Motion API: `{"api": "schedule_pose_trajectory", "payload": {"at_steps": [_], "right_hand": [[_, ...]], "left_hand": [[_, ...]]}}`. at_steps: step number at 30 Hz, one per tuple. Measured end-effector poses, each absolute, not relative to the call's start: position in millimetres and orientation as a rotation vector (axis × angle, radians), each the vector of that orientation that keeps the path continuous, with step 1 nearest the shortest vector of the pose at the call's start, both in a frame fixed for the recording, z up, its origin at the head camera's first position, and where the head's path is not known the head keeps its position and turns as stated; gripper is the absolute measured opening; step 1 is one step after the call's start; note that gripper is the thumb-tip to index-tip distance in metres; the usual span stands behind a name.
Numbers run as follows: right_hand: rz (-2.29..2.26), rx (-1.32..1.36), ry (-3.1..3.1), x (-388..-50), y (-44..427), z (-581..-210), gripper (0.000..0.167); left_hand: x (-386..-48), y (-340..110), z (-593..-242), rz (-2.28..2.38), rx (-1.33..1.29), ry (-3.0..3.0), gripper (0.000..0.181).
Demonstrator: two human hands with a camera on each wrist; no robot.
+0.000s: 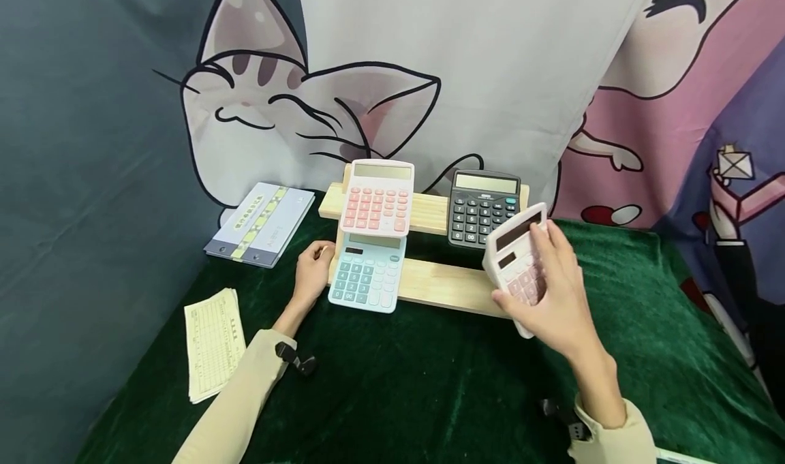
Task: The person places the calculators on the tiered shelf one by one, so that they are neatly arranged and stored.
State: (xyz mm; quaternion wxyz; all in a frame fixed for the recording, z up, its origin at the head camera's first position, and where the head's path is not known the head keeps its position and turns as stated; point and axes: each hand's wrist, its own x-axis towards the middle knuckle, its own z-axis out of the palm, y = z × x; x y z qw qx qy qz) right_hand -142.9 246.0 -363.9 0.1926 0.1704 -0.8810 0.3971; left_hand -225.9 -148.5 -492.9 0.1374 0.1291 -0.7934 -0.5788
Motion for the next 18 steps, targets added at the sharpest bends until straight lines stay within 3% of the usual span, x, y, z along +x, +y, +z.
{"api": "schedule_pose_trajectory", "payload": {"at_steps": [18], "right_hand": [[0.984, 0.812, -2.827, -138.9, 206.3, -398.7, 0.103]], "left_hand": [[-224.6, -148.6, -491.6, -1.69, 0.378, -2.298, 0.026]]}}
